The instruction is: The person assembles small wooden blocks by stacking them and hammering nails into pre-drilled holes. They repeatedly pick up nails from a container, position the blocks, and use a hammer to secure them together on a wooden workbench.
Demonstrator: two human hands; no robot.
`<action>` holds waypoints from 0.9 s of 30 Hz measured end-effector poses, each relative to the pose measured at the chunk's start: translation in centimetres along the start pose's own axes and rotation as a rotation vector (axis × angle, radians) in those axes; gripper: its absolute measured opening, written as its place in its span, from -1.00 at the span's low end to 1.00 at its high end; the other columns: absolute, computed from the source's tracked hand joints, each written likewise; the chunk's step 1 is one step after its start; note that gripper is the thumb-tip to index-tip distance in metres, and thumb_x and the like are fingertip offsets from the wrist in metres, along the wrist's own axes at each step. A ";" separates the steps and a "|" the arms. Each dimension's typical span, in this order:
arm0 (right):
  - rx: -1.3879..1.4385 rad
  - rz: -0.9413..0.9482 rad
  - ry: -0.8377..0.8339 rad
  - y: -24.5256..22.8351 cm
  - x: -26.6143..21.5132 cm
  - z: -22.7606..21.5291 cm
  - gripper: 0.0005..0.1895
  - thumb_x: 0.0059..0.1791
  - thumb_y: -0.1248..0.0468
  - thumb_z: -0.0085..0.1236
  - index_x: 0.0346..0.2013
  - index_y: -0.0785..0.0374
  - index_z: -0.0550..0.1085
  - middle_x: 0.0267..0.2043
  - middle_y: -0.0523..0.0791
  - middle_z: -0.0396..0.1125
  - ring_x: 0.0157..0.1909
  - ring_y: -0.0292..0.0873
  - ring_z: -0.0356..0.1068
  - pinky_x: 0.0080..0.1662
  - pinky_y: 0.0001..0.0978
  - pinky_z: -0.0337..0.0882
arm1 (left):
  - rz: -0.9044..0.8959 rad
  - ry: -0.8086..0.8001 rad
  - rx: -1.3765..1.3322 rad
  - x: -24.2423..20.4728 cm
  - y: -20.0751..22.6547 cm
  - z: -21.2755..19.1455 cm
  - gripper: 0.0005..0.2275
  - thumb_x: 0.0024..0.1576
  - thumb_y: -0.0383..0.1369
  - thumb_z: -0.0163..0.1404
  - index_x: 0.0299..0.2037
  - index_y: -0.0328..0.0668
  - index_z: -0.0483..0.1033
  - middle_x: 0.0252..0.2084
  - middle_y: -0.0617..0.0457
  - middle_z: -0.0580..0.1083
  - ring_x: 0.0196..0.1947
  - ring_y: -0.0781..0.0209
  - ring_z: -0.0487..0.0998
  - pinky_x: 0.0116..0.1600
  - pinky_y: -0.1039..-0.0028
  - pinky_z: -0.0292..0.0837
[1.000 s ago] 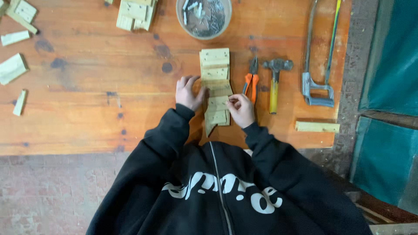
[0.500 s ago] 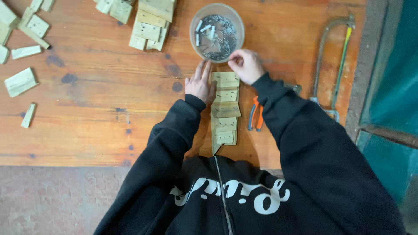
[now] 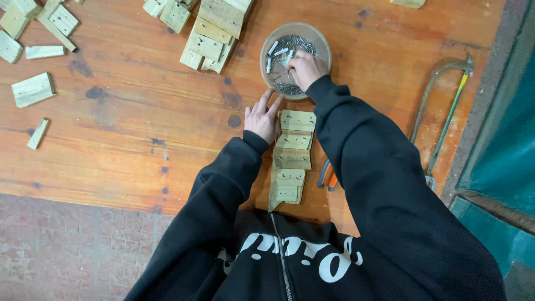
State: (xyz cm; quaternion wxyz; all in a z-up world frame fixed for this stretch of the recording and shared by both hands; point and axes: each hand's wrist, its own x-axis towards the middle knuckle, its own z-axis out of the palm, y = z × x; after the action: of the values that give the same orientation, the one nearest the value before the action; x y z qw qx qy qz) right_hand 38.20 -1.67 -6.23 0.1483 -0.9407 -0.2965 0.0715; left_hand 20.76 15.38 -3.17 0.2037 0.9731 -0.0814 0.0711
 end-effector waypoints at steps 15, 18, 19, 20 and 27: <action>0.123 0.012 -0.186 -2.8 -1.5 -4.5 -0.79 0.01 0.26 0.22 -0.06 0.06 0.59 -0.11 -0.08 0.39 -0.04 0.14 0.49 -0.07 0.06 0.54 | -0.061 0.040 0.010 -0.4 0.1 0.5 -0.47 -0.01 -0.27 0.14 0.25 0.30 0.45 0.36 0.19 0.26 -0.15 0.14 0.62 -0.07 0.29 0.34; 0.104 0.006 -0.240 -2.2 -1.3 -2.6 -0.67 0.01 0.22 0.25 0.08 0.06 0.57 -0.05 -0.05 0.41 0.01 0.16 0.49 -0.05 0.09 0.53 | -0.037 0.039 0.061 -0.1 0.0 0.0 -0.45 -0.05 -0.29 0.14 0.24 0.29 0.44 0.34 0.17 0.26 -0.16 0.15 0.62 -0.07 0.29 0.33; 0.103 0.005 -0.237 -2.3 -1.2 -2.7 -0.67 0.01 0.22 0.25 0.08 0.06 0.57 -0.05 -0.05 0.41 0.01 0.16 0.49 -0.05 0.09 0.53 | -0.036 0.041 0.063 -0.1 -0.1 0.1 -0.45 -0.05 -0.29 0.14 0.24 0.29 0.44 0.34 0.17 0.26 -0.16 0.15 0.62 -0.07 0.29 0.33; 0.090 0.007 -0.245 -2.4 -1.2 -2.8 -0.59 0.01 0.20 0.27 0.15 0.10 0.52 -0.04 -0.02 0.41 0.01 0.18 0.49 -0.06 0.10 0.53 | -0.038 0.031 0.062 -0.2 -0.1 0.2 -0.43 -0.08 -0.29 0.15 0.24 0.29 0.44 0.35 0.16 0.26 -0.15 0.14 0.63 -0.08 0.28 0.33; 0.125 0.038 -0.201 -2.0 -1.8 -2.3 -0.76 -0.01 0.24 0.29 -0.04 0.13 0.60 -0.04 -0.05 0.37 0.01 0.17 0.48 -0.06 0.00 0.53 | -0.034 0.031 0.063 -0.3 0.1 0.2 -0.42 -0.10 -0.28 0.14 0.23 0.26 0.44 0.35 0.14 0.26 -0.17 0.15 0.63 -0.09 0.30 0.28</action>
State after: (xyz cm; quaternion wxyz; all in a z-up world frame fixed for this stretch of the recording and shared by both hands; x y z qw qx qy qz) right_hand 36.12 -1.68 -3.35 0.1750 -0.9232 -0.2870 0.1865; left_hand 20.51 15.21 -3.38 0.1755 0.9790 -0.0594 0.0853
